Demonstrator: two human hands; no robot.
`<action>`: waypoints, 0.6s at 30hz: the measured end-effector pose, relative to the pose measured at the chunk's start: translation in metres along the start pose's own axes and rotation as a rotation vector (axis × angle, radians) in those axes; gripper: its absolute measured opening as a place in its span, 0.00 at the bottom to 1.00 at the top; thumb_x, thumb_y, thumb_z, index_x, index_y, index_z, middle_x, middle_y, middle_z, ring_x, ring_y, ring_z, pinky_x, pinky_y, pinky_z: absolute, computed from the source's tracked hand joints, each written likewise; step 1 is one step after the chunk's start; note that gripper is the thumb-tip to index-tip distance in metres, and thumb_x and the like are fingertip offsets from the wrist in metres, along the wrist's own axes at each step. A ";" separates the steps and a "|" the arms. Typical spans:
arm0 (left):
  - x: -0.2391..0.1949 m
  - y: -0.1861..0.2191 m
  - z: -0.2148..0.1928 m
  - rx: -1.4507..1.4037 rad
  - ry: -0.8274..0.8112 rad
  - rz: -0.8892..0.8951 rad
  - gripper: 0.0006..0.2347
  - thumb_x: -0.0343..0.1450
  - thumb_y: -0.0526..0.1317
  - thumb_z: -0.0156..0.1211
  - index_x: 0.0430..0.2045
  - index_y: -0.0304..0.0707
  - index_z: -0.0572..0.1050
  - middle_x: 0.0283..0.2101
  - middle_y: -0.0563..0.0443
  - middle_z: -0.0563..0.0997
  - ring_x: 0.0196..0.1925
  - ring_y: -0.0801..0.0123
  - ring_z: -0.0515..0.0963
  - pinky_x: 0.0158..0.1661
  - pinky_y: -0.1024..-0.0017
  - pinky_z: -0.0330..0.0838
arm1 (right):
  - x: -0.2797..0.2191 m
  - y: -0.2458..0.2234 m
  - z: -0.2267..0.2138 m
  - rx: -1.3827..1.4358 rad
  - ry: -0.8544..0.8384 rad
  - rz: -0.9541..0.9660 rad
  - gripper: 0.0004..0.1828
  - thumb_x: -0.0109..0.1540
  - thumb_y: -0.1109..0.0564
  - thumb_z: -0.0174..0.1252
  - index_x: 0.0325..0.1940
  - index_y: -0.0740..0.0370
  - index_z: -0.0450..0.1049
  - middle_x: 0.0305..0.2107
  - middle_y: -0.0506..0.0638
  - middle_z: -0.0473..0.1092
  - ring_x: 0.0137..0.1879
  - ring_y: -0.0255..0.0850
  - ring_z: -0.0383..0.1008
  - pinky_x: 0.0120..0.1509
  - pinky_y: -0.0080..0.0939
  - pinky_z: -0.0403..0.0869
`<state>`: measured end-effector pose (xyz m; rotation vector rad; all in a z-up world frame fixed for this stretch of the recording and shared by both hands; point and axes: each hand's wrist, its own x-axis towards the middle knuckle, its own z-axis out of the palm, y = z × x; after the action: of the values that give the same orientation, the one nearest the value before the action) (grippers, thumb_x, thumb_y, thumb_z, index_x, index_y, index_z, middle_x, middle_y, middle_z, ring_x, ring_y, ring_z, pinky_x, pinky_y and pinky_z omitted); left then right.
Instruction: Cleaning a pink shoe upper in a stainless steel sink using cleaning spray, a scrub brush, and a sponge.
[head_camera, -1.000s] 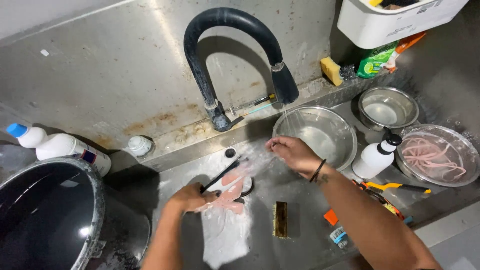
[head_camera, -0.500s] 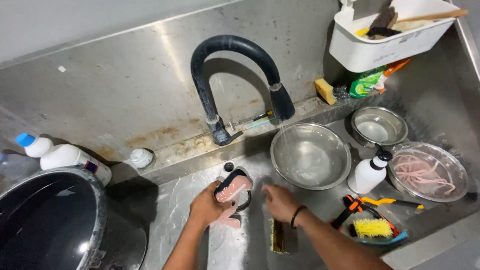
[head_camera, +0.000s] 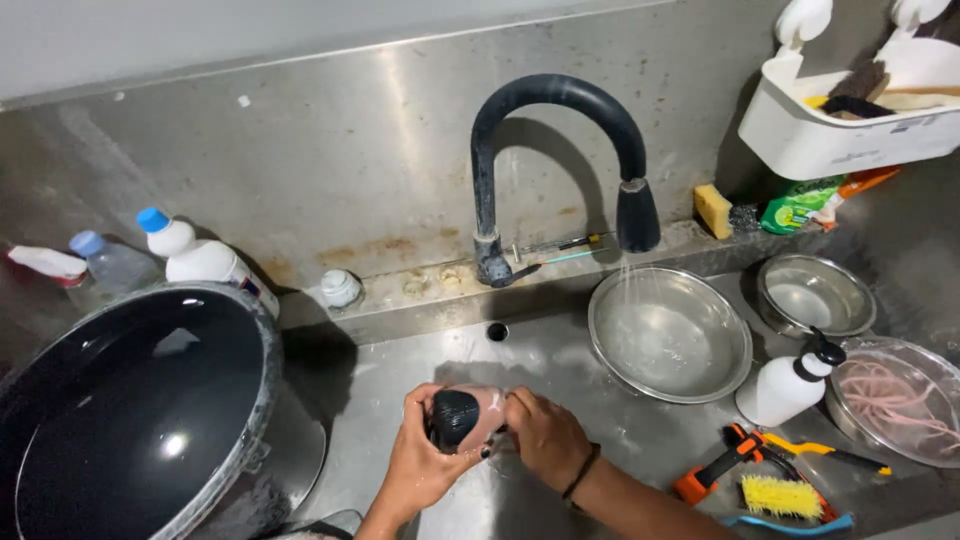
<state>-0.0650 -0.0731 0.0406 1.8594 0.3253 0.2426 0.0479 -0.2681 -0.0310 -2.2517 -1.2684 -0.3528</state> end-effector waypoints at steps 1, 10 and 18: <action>-0.002 0.002 0.002 -0.029 0.025 -0.024 0.38 0.54 0.46 0.84 0.57 0.45 0.65 0.54 0.52 0.75 0.54 0.70 0.79 0.53 0.72 0.74 | -0.005 0.008 0.008 0.052 -0.093 0.103 0.10 0.57 0.61 0.51 0.43 0.56 0.66 0.40 0.54 0.65 0.34 0.61 0.67 0.31 0.59 0.68; 0.008 -0.015 0.001 0.095 -0.018 0.055 0.41 0.62 0.51 0.74 0.68 0.49 0.55 0.66 0.53 0.66 0.64 0.65 0.72 0.57 0.66 0.69 | 0.011 0.008 -0.039 0.814 0.078 0.550 0.08 0.70 0.55 0.42 0.45 0.58 0.67 0.28 0.50 0.75 0.22 0.40 0.73 0.27 0.42 0.74; 0.033 0.046 -0.010 0.037 -0.062 -0.004 0.46 0.62 0.54 0.69 0.75 0.56 0.45 0.74 0.57 0.63 0.46 0.74 0.91 0.59 0.75 0.62 | -0.007 0.067 -0.111 1.076 0.641 0.656 0.24 0.66 0.43 0.53 0.60 0.59 0.63 0.31 0.54 0.75 0.19 0.34 0.69 0.17 0.32 0.66</action>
<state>-0.0330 -0.0660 0.0874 1.8984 0.2928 0.1768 0.1046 -0.3642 0.0365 -1.3044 -0.1999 -0.0712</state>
